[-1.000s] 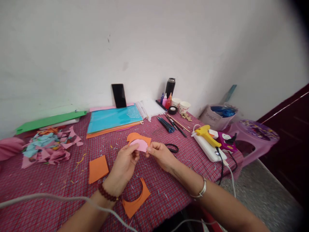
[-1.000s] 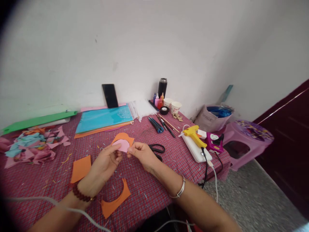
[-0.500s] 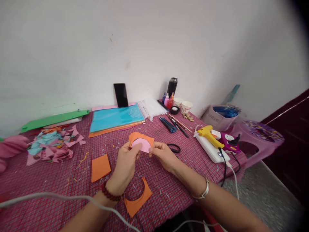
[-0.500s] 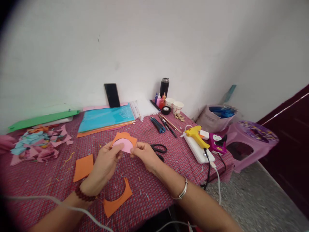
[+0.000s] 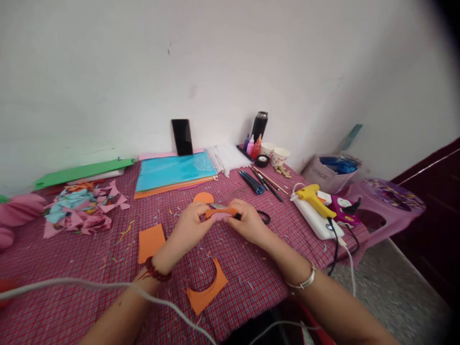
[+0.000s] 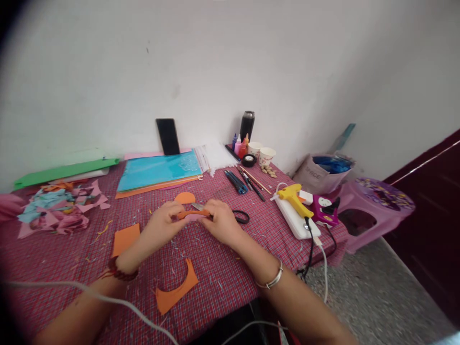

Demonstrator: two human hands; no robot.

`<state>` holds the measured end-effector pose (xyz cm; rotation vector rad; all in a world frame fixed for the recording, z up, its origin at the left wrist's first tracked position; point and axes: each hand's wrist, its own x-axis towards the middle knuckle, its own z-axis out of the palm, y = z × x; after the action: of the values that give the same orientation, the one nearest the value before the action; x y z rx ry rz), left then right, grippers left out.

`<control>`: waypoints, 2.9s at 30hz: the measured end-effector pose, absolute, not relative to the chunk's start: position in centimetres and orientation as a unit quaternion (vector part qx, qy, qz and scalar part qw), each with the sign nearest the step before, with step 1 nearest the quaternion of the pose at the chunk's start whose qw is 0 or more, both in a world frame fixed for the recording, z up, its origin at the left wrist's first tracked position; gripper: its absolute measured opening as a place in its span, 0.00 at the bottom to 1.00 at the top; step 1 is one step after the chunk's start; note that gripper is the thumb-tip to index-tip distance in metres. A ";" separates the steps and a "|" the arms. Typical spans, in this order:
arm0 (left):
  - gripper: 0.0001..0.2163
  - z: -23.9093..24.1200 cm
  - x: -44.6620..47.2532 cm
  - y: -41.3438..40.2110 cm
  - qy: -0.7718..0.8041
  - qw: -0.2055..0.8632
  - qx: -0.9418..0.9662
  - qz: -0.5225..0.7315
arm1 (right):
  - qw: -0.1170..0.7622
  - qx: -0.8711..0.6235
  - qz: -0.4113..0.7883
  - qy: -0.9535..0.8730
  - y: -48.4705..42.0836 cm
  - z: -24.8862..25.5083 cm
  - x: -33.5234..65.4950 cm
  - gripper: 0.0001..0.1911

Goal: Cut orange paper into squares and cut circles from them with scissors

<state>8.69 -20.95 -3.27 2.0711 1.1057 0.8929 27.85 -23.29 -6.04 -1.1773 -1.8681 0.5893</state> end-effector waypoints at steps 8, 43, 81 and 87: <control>0.24 -6.4 8.0 -19.6 0.416 0.321 0.813 0.251 | 0.253 -0.530 0.126 -0.799 -23.7 -6.8 27.2 0.05; 0.16 -0.8 6.9 -24.2 0.458 0.640 0.296 0.542 | 0.184 -0.613 0.097 -0.762 -26.6 -5.6 33.6 0.13; 0.08 1.2 7.7 -33.5 0.346 0.481 0.211 0.778 | 0.500 -0.254 0.641 -0.524 -37.2 -5.8 20.8 0.44; 0.08 1.0 7.9 -33.3 0.341 0.481 0.206 0.781 | 0.514 -0.243 0.653 -0.501 -37.2 -6.8 20.2 0.43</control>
<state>7.95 -33.31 1.01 0.5024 0.8311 1.9050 20.23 -37.21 -6.85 -0.5844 -1.2031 1.5685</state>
